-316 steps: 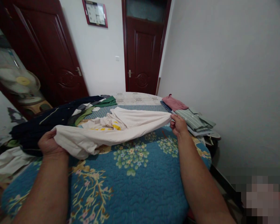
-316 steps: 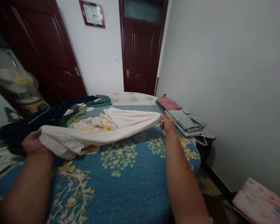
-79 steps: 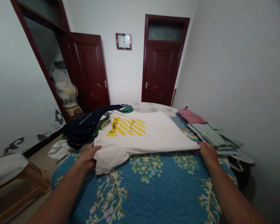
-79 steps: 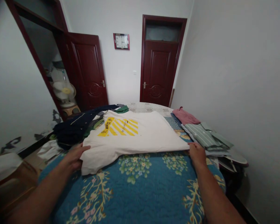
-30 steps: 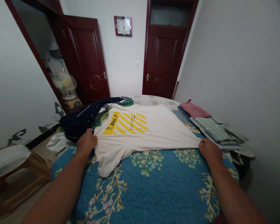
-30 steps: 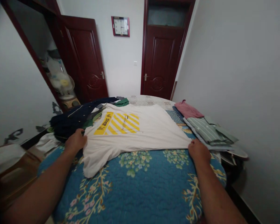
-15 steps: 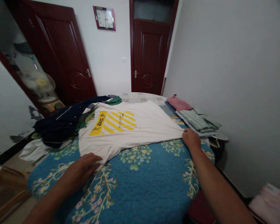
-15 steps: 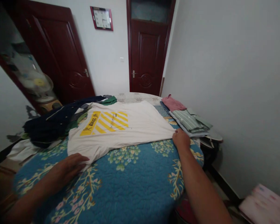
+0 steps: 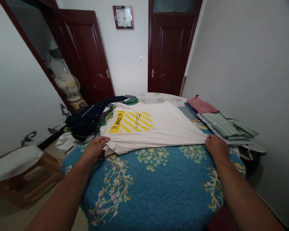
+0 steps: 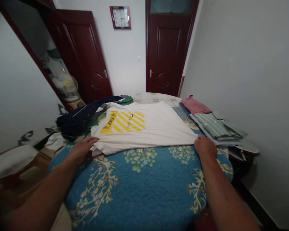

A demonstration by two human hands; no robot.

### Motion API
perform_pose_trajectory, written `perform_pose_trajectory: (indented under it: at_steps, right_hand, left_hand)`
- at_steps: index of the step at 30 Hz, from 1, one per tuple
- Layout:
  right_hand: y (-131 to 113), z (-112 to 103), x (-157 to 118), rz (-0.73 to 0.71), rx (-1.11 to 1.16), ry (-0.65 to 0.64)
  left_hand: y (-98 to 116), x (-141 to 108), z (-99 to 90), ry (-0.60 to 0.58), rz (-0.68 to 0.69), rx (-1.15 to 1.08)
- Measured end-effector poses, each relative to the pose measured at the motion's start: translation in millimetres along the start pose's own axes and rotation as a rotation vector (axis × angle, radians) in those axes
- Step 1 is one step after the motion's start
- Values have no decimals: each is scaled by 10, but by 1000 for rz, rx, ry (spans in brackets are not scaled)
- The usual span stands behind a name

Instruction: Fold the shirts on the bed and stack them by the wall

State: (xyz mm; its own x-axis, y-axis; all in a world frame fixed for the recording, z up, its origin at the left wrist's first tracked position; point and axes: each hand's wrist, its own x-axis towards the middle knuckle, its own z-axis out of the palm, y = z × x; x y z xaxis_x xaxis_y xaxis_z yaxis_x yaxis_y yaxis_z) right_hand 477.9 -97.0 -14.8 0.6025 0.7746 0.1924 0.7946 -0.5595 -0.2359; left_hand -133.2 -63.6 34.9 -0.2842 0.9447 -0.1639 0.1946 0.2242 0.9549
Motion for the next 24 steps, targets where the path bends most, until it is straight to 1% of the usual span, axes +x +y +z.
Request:
perform_pose_trajectory:
  at_steps: [2,3,4,6,7,8,9,10,11,13,15,16,18,20,22,24]
  right_hand:
    - [21,14,-3,-20,3,40]
    - [16,10,-14,-39,6,93]
    - [-5,-1,-34,-78,10,161]
    - [-109,-38,-105,-221,29,297]
    - [-195,-62,-160,-323,50,335]
    - [-304,-86,-232,-439,82,348]
    - [-433,-110,-321,-560,126,333]
    - [-578,-132,-426,-685,173,286]
    - [-734,-153,-547,-796,224,232]
    - [-1067,-192,-821,-998,314,86]
    - [-1407,-226,-1113,-1128,384,-52]
    - [-1576,-240,-1256,-1179,405,-107]
    - [-1905,-251,-1518,-1288,401,-188]
    - [-2215,-233,-1729,-1347,362,-220]
    - [-2494,-183,-1876,-1351,301,-221]
    - [-2727,-107,-1951,-1313,246,-198]
  left_hand:
    - [29,41,50,-7,-19,-214]
    - [49,46,64,-28,-14,-305]
    - [68,39,71,-51,21,-364]
    - [98,-5,70,-132,121,-375]
    - [104,-35,68,-191,172,-318]
    - [105,-65,71,-247,216,-219]
    - [100,-90,79,-283,248,-98]
    - [93,-105,95,-296,268,11]
    - [84,-108,118,-286,278,94]
    - [67,-68,178,-202,281,193]
    - [55,17,241,-104,282,278]
    - [50,68,268,-70,285,326]
    - [34,161,308,-40,296,415]
    - [1,222,327,-33,329,456]
    - [-46,241,324,-18,381,424]
    - [-96,231,304,-2,410,355]
